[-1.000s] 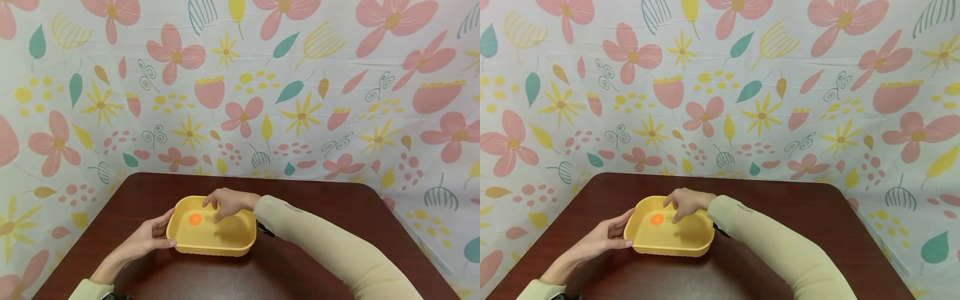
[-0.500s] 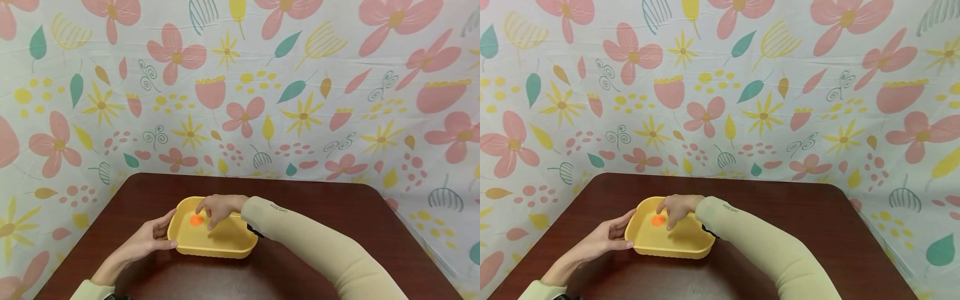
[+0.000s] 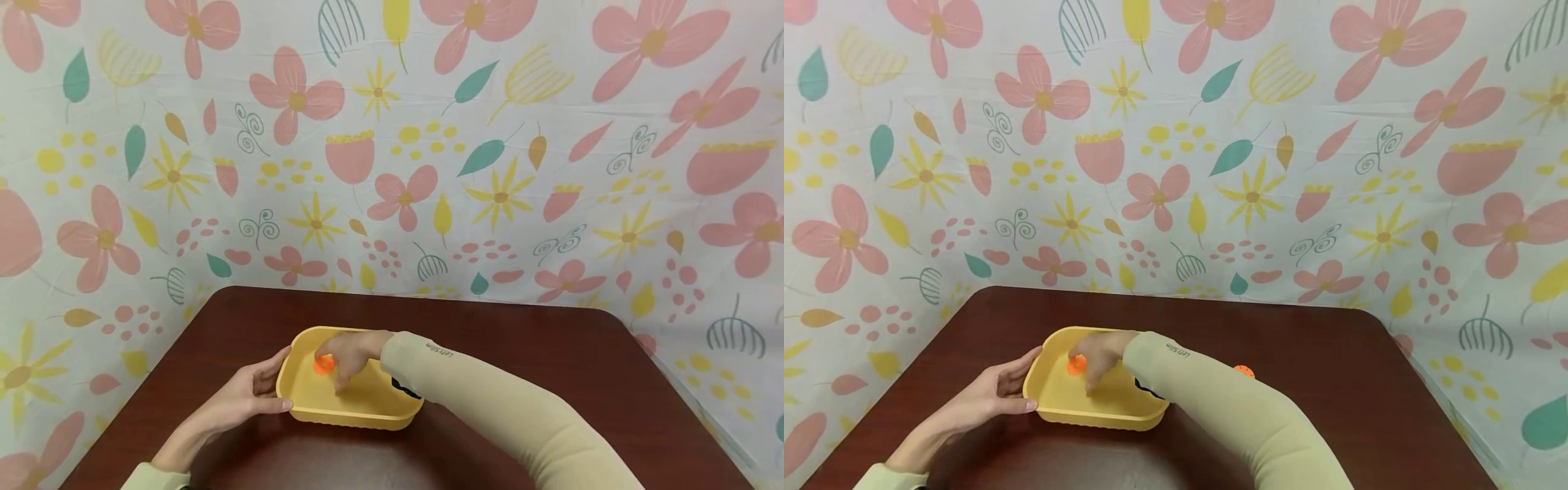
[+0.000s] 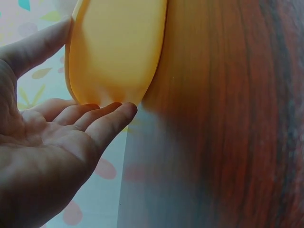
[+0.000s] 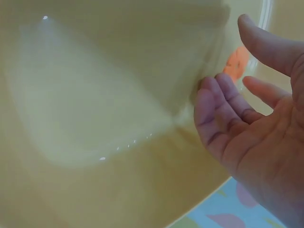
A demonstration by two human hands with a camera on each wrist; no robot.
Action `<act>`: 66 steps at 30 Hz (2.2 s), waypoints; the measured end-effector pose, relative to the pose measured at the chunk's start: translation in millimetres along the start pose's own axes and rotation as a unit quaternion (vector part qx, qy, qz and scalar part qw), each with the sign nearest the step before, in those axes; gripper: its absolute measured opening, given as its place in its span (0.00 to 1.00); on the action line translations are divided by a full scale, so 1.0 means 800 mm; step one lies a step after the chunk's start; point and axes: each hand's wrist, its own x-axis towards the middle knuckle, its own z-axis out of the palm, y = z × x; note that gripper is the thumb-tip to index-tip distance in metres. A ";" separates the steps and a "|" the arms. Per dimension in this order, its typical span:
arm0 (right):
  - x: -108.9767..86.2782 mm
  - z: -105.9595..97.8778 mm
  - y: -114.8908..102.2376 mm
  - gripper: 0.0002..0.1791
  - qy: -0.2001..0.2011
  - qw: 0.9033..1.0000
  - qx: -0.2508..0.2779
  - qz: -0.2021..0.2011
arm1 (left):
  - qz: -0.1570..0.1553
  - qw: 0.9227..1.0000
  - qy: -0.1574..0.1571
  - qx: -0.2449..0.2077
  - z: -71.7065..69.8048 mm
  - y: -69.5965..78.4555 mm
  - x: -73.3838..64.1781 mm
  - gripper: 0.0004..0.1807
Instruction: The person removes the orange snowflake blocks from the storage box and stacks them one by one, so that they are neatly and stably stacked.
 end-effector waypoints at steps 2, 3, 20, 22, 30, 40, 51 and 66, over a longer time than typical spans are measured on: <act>0.001 0.004 -0.002 0.43 0.000 1.000 -0.020 0.000 | -0.001 1.000 0.001 -0.001 0.001 0.000 -0.001 0.53; 0.000 0.005 -0.002 0.43 0.002 1.000 -0.029 0.003 | -0.001 1.000 0.003 -0.001 0.001 0.000 -0.001 0.53; -0.057 0.025 0.015 0.30 0.033 0.998 -0.032 -0.035 | -0.006 1.000 0.009 0.019 0.001 0.002 0.003 0.54; -0.061 0.028 0.018 0.27 0.047 0.998 -0.017 -0.038 | -0.006 1.000 0.010 0.021 0.001 0.002 0.002 0.54; -0.062 0.041 0.032 0.23 0.100 0.993 0.051 -0.031 | -0.005 1.000 0.013 0.017 0.001 -0.002 0.002 0.53; -0.054 0.056 0.039 0.19 0.142 0.988 0.064 -0.010 | -0.006 1.000 0.010 0.017 0.000 -0.004 0.003 0.53; -0.057 0.056 0.040 0.22 0.149 0.983 0.108 -0.007 | -0.007 1.000 0.013 0.020 0.001 -0.001 0.003 0.53; -0.061 0.059 0.049 0.23 0.143 0.979 0.140 -0.024 | -0.016 1.000 0.008 0.008 0.002 -0.003 0.003 0.53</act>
